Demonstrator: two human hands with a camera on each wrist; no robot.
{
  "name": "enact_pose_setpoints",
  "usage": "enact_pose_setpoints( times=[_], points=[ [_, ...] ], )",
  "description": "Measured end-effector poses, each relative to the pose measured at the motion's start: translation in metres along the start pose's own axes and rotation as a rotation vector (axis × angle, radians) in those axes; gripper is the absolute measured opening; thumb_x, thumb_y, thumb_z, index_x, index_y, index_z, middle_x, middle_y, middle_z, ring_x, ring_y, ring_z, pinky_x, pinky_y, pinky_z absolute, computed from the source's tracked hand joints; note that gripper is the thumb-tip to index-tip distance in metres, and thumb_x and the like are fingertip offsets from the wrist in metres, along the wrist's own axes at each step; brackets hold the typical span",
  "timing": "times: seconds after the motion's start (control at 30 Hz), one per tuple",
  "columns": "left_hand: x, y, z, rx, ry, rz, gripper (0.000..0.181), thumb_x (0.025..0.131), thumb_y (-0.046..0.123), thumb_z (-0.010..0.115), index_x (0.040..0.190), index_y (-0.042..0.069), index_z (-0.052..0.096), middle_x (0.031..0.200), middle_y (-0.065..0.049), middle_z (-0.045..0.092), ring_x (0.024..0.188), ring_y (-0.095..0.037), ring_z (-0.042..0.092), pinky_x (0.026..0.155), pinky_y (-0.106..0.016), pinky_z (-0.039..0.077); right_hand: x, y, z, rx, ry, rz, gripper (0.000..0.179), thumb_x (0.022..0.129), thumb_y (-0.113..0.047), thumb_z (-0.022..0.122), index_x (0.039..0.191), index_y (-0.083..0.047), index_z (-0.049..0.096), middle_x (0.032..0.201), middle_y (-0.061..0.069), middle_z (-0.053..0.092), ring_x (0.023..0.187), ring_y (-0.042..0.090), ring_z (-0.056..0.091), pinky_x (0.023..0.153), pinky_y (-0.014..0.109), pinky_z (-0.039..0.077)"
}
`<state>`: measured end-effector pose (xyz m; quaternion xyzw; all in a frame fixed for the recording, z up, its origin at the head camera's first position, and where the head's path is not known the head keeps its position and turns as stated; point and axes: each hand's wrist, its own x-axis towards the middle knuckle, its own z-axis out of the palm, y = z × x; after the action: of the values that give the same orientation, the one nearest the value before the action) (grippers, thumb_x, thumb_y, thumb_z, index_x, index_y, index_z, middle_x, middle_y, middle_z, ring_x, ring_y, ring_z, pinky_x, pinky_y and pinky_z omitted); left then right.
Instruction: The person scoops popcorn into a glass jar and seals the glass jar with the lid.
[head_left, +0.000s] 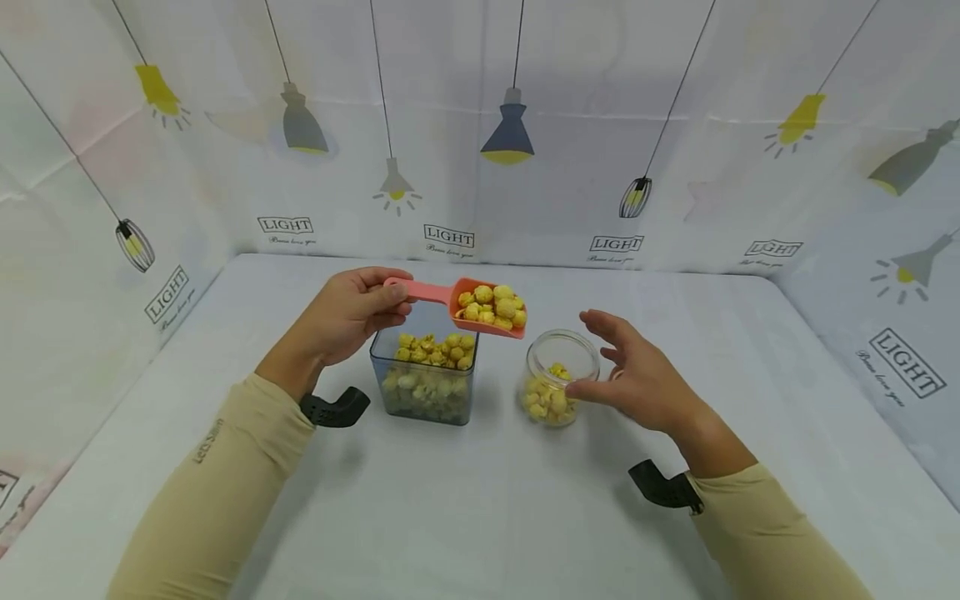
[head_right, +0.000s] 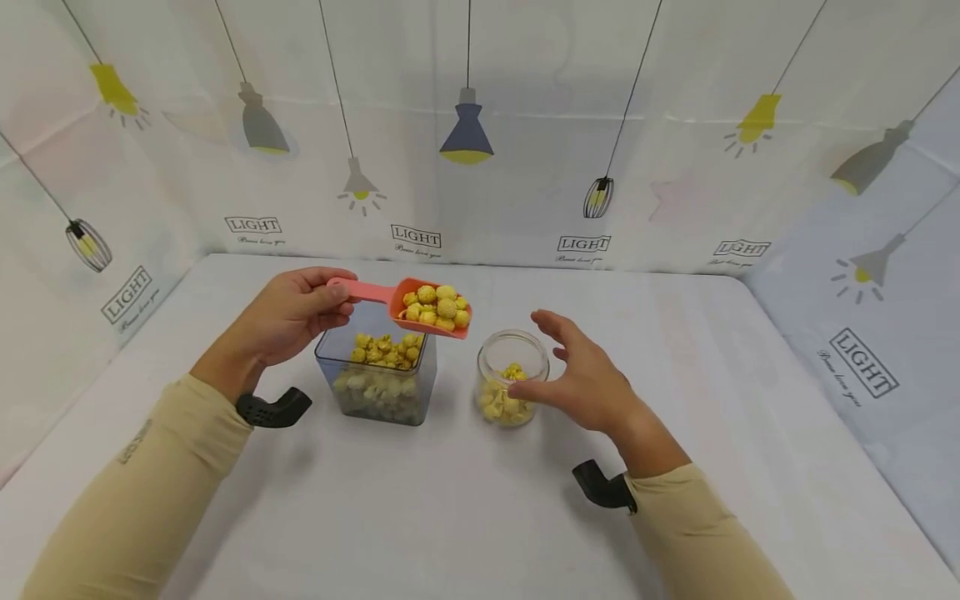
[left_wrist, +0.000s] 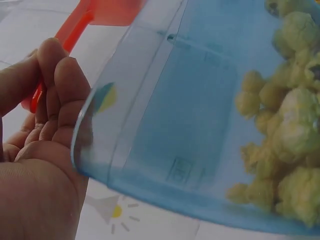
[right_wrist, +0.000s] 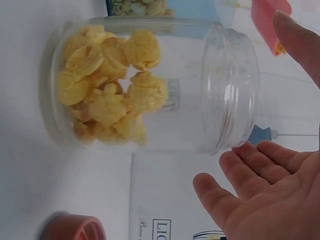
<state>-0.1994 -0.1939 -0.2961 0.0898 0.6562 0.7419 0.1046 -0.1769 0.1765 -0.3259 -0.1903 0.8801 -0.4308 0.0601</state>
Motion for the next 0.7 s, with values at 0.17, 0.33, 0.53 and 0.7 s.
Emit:
enact_pose_setpoints(
  times=[0.17,0.33,0.53,0.7],
  points=[
    [0.005,0.002,0.013,0.029,-0.011,-0.011,0.039,0.104,0.006,0.052,0.137,-0.013,0.045,0.092,-0.005,0.067,0.084,-0.013,0.065,0.083,-0.026,0.055,-0.003,0.004,0.004,0.037,0.005,0.0,0.092,0.083,-0.023,0.084,0.154,-0.003,0.028,0.158,0.016,0.032,0.139,0.041,0.039,0.109,0.057,0.035],
    [0.01,0.004,0.021,0.054,-0.024,-0.02,0.034,0.104,0.006,0.053,0.134,-0.01,0.05,0.092,-0.005,0.066,0.084,-0.014,0.065,0.084,-0.028,0.055,-0.002,0.009,0.009,0.061,0.004,0.028,0.093,0.084,-0.021,0.084,0.155,-0.002,0.027,0.159,0.016,0.03,0.139,0.043,0.038,0.106,0.055,0.038],
    [0.014,0.009,0.032,0.092,-0.034,-0.019,0.034,0.103,0.007,0.055,0.133,-0.01,0.052,0.097,-0.01,0.066,0.085,-0.016,0.066,0.084,-0.029,0.056,0.0,0.014,0.012,0.061,0.005,0.057,0.095,0.083,-0.027,0.084,0.155,-0.004,0.027,0.159,0.015,0.031,0.137,0.044,0.041,0.104,0.055,0.041],
    [0.016,0.011,0.04,0.113,-0.028,-0.014,0.034,0.102,0.008,0.058,0.132,-0.01,0.054,0.104,-0.017,0.065,0.085,-0.016,0.067,0.085,-0.031,0.056,0.0,0.015,0.012,0.055,0.006,0.052,0.093,0.084,-0.026,0.083,0.155,-0.002,0.027,0.158,0.016,0.032,0.135,0.046,0.042,0.104,0.055,0.041]
  ],
)
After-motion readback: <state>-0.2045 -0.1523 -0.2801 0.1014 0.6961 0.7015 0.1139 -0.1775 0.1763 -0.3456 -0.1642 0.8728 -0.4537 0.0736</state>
